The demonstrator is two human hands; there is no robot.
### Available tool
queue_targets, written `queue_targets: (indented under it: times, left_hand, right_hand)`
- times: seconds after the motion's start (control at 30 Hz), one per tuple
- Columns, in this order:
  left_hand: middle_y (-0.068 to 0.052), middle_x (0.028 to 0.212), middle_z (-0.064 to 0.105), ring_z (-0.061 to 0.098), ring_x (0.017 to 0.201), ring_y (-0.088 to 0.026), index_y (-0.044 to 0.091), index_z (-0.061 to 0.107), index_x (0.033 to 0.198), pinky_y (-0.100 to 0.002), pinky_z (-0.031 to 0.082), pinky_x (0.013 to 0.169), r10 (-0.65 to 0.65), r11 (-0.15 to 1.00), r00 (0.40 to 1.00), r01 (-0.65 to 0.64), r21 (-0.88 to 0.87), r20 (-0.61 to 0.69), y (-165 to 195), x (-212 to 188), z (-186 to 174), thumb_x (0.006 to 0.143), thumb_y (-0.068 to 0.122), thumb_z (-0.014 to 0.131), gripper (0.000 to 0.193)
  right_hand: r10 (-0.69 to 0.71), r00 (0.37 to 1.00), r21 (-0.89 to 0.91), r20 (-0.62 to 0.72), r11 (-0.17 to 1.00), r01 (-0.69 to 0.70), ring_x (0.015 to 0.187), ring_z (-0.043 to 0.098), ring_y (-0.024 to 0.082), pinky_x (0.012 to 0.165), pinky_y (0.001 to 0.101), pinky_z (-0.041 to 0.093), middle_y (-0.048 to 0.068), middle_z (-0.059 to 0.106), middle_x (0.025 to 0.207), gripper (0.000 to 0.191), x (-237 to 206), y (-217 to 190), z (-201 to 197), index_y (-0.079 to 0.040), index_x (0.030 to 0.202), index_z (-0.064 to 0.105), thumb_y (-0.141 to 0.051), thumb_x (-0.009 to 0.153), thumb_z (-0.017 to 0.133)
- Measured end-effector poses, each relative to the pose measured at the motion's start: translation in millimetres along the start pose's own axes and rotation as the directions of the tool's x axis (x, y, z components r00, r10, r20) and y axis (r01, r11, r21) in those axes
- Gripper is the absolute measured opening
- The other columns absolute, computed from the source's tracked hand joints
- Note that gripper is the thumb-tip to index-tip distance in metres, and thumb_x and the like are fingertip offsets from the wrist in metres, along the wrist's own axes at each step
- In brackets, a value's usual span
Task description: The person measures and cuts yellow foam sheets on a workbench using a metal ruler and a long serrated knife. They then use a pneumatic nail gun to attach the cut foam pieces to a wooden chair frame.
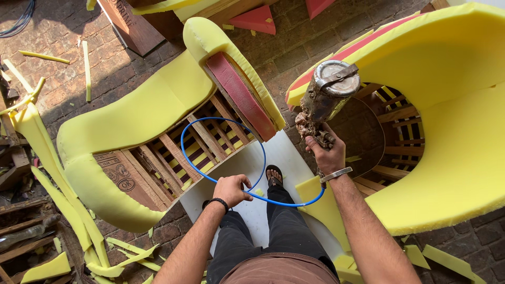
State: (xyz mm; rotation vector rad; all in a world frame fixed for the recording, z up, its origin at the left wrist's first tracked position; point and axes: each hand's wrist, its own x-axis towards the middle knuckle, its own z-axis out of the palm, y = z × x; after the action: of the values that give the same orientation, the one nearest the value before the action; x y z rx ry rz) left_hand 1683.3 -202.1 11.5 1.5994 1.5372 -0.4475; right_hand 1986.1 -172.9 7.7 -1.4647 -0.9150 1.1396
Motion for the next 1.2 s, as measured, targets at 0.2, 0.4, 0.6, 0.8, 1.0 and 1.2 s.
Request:
queue_targets:
  times: [0.2, 0.4, 0.6, 0.8, 1.0, 1.2]
  left_hand:
    - [0.0, 0.087, 0.076, 0.073, 0.086, -0.018, 0.022, 0.077, 0.102, -0.035, 0.058, 0.079, 0.037, 0.999, 0.999, -0.037, 0.014, -0.034, 0, 6, 1, 0.065, 0.037, 0.095, 0.044]
    - [0.0, 0.086, 0.077, 0.074, 0.085, -0.017, 0.021, 0.078, 0.1, -0.033, 0.059, 0.08, 0.001, 0.996, 0.998, -0.006, -0.089, -0.067, -3, 9, -10, 0.063, 0.034, 0.095, 0.043]
    - [0.001, 0.087, 0.076, 0.074, 0.085, -0.016, 0.023, 0.077, 0.102, -0.035, 0.059, 0.078, -0.036, 0.999, 0.998, 0.034, -0.042, -0.058, -3, 10, -15, 0.067, 0.039, 0.094, 0.042]
    - [0.0, 0.087, 0.077, 0.074, 0.084, -0.016, 0.02, 0.078, 0.098, -0.033, 0.06, 0.078, -0.059, 0.98, 0.99, 0.032, -0.197, -0.131, -11, 11, -25, 0.063, 0.037, 0.096, 0.044]
    - [-0.001, 0.089, 0.076, 0.073, 0.086, -0.016, 0.02, 0.077, 0.098, -0.034, 0.059, 0.078, -0.102, 0.973, 0.983, 0.066, -0.223, -0.155, -15, 14, -37, 0.061, 0.037, 0.097, 0.045]
    - [-0.001, 0.087, 0.076, 0.073, 0.085, -0.017, 0.02, 0.078, 0.097, -0.034, 0.059, 0.078, -0.093, 0.969, 0.982, 0.05, -0.243, -0.166, -21, 12, -47, 0.061, 0.036, 0.097, 0.043]
  right_hand:
    - [-0.021, 0.999, -0.019, 0.033, 1.0, 0.021, 0.075, 0.069, 0.009, 0.066, 0.0253, 0.059, 0.006, 0.075, 0.097, 0.05, 15, -4, 3, 0.0, 0.141, 0.059, -0.004, 0.093, 0.072]
    - [-0.018, 0.998, -0.031, 0.063, 0.999, 0.02, 0.074, 0.068, 0.01, 0.065, 0.0251, 0.058, 0.006, 0.075, 0.094, 0.049, 29, -14, 10, 0.001, 0.141, 0.059, -0.004, 0.094, 0.072]
    - [-0.056, 0.996, -0.065, 0.063, 0.996, 0.06, 0.073, 0.069, 0.009, 0.064, 0.0248, 0.059, 0.005, 0.076, 0.095, 0.049, 45, -31, 22, 0.001, 0.139, 0.059, -0.005, 0.092, 0.073]
    - [-0.05, 0.994, -0.086, 0.093, 0.995, 0.058, 0.073, 0.069, 0.01, 0.063, 0.0249, 0.059, 0.005, 0.076, 0.096, 0.044, 74, -46, 38, 0.001, 0.135, 0.063, -0.006, 0.093, 0.074]
    - [-0.106, 0.987, -0.021, 0.123, 0.994, 0.109, 0.076, 0.069, 0.009, 0.065, 0.0243, 0.059, 0.005, 0.076, 0.098, 0.044, 90, -54, 51, 0.0, 0.136, 0.063, -0.007, 0.094, 0.073]
    - [-0.093, 0.986, -0.118, 0.142, 0.987, 0.11, 0.075, 0.071, 0.01, 0.065, 0.0251, 0.059, 0.006, 0.077, 0.096, 0.038, 103, -57, 66, 0.0, 0.131, 0.066, -0.009, 0.096, 0.073]
